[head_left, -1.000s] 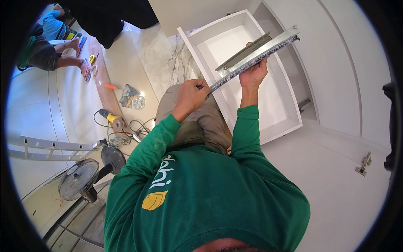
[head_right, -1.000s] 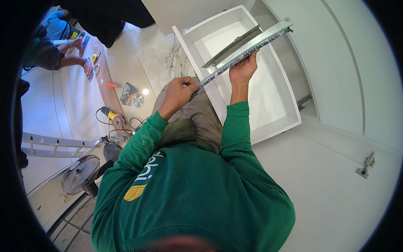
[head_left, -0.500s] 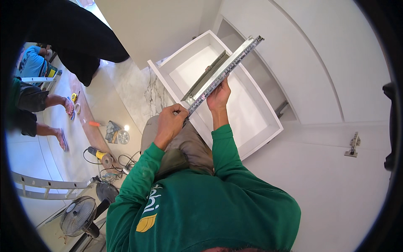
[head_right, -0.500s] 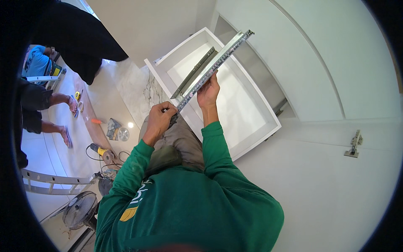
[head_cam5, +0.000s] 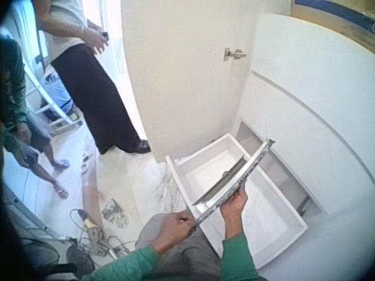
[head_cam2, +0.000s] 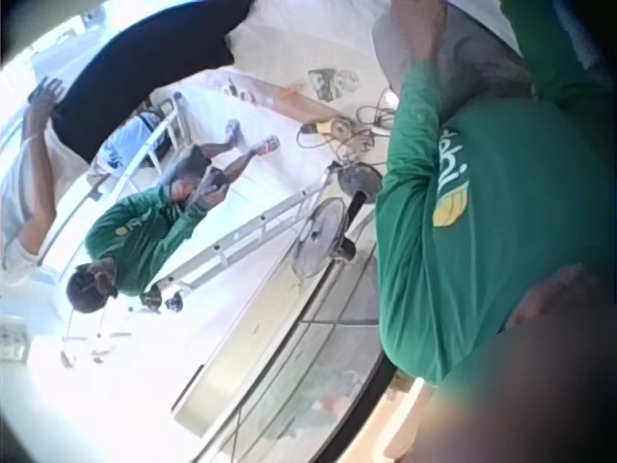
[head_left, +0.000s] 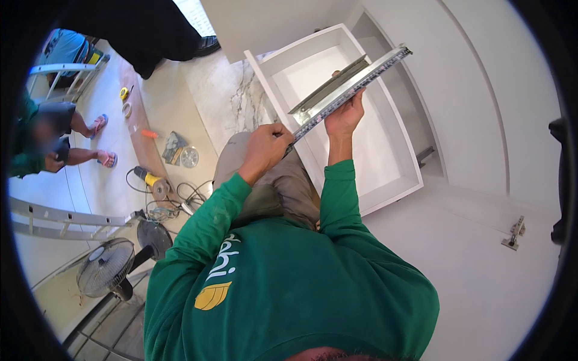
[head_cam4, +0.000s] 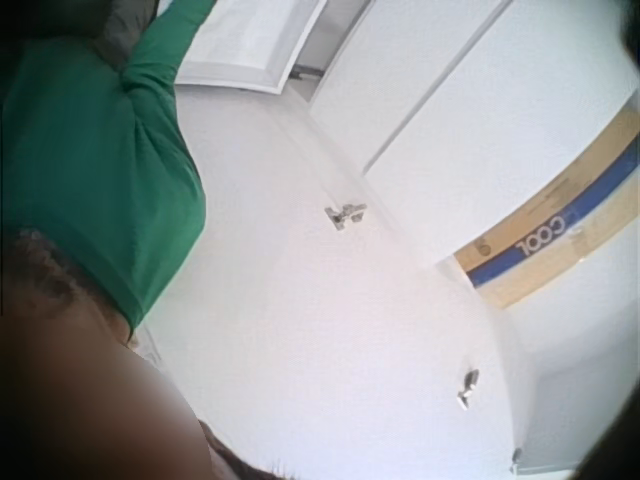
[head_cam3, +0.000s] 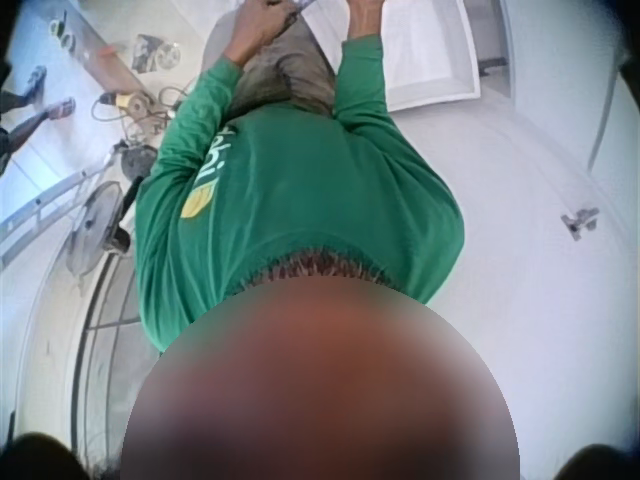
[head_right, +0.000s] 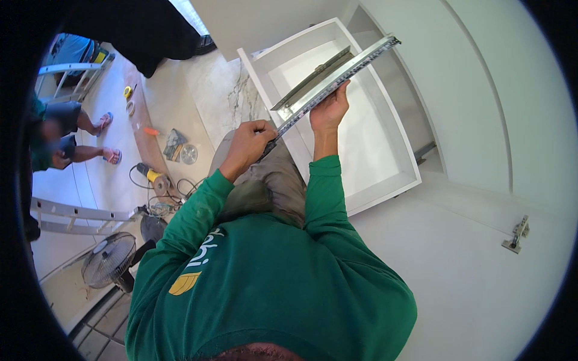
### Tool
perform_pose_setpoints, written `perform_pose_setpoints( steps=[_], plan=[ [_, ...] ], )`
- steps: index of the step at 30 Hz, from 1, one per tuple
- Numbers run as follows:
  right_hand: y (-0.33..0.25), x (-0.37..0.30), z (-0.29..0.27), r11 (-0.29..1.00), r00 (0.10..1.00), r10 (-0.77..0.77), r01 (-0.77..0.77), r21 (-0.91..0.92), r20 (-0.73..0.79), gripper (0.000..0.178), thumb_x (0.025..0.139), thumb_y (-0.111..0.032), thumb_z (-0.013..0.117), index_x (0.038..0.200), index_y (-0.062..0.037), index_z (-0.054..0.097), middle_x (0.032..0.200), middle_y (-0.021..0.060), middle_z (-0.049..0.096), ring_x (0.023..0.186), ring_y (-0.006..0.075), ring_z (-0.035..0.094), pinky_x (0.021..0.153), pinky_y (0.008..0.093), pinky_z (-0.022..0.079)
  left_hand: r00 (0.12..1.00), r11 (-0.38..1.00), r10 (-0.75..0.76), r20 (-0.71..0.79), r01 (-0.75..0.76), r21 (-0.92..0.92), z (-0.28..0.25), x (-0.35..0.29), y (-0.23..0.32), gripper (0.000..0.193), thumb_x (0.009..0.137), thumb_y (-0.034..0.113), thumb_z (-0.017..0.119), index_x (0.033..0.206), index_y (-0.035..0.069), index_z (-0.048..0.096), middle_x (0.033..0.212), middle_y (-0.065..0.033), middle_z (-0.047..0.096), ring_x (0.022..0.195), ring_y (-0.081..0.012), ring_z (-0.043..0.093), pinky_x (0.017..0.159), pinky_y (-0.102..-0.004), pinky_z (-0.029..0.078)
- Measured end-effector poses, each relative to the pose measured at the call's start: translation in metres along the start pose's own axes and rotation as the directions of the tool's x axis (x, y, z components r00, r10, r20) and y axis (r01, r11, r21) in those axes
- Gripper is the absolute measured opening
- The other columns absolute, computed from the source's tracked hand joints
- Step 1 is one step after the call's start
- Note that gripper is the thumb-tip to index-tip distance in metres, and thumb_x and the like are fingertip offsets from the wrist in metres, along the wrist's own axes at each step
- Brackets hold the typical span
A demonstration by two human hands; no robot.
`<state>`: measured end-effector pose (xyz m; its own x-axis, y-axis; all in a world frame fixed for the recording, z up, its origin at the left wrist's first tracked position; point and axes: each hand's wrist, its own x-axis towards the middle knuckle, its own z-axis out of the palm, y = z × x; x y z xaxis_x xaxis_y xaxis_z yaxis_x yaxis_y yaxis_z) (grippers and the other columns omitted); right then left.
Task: The person measures and installs a white drawer into a wall cabinet. They use a tape measure to check dimensions, fit metal drawer slides, and insert the drawer box, then close the cabinet door.
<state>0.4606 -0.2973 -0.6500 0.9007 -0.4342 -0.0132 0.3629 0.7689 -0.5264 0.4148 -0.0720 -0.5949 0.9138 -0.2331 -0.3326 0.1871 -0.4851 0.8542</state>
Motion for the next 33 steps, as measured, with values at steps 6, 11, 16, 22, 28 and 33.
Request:
perform_pose_setpoints(
  steps=[6,11,16,22,28,33],
  plan=[
    [-0.0011,-0.0018,0.0030,0.999,0.999,0.011,-0.012,0.031,0.043,0.054,0.118,-0.049,0.038,0.152,-0.0100,0.055,0.137,0.0169,0.067,0.125,0.0282,0.066,0.104,0.0447,0.059,0.999,0.998,-0.039,0.015,0.040,-0.043,0.0008,-0.0005,0.0029,0.021,0.088,0.019,0.073,0.089,-0.001,0.078,0.077,-0.0082,0.071,0.072,-0.0158,0.060,0.071,-0.0327,0.049],
    [0.0000,-0.0023,0.0034,1.000,0.998,-0.006,0.004,0.029,0.063,0.053,0.118,-0.048,0.038,0.153,-0.0115,0.055,0.138,0.0167,0.067,0.127,0.0285,0.066,0.104,0.0452,0.060,1.000,0.999,-0.031,0.007,0.031,-0.045,-0.0002,-0.0017,0.0035,0.022,0.088,0.019,0.073,0.088,-0.002,0.077,0.076,-0.0072,0.071,0.073,-0.0150,0.060,0.072,-0.0326,0.049],
    [0.0008,-0.0023,0.0031,0.999,0.998,-0.003,0.001,0.037,0.067,0.053,0.118,-0.048,0.038,0.153,-0.0122,0.054,0.138,0.0168,0.066,0.130,0.0284,0.064,0.105,0.0453,0.059,1.000,0.998,-0.003,-0.001,0.003,-0.067,0.0010,-0.0014,0.0023,0.022,0.089,0.020,0.073,0.087,-0.002,0.077,0.074,-0.0070,0.070,0.072,-0.0143,0.060,0.071,-0.0324,0.049],
    [0.0001,-0.0038,0.0037,1.000,0.998,0.000,-0.002,0.024,0.058,0.053,0.118,-0.048,0.039,0.153,-0.0124,0.055,0.138,0.0171,0.066,0.126,0.0279,0.066,0.104,0.0448,0.060,0.999,0.997,-0.037,0.018,0.038,-0.067,0.0031,0.0018,0.0020,0.024,0.089,0.024,0.073,0.088,0.000,0.077,0.074,-0.0078,0.068,0.072,-0.0181,0.060,0.070,-0.0346,0.049],
    [0.0006,-0.0027,0.0047,0.999,0.998,0.005,-0.007,0.045,0.056,0.052,0.118,-0.048,0.039,0.152,-0.0131,0.056,0.137,0.0169,0.067,0.122,0.0268,0.067,0.102,0.0438,0.060,0.999,0.997,-0.037,0.013,0.038,-0.071,0.0033,0.0031,0.0028,0.026,0.088,0.027,0.073,0.092,0.003,0.081,0.076,-0.0108,0.071,0.073,-0.0241,0.065,0.072,-0.0375,0.051],
    [0.0012,-0.0009,0.0051,0.999,1.000,-0.013,0.012,0.033,0.027,0.051,0.118,-0.048,0.039,0.151,-0.0135,0.056,0.137,0.0169,0.067,0.121,0.0265,0.067,0.102,0.0439,0.061,1.000,0.992,-0.028,0.011,0.029,-0.121,0.0022,0.0000,0.0038,0.024,0.091,0.021,0.072,0.085,-0.002,0.075,0.070,-0.0013,0.061,0.069,-0.0104,0.051,0.065,-0.0316,0.042]
  ],
)
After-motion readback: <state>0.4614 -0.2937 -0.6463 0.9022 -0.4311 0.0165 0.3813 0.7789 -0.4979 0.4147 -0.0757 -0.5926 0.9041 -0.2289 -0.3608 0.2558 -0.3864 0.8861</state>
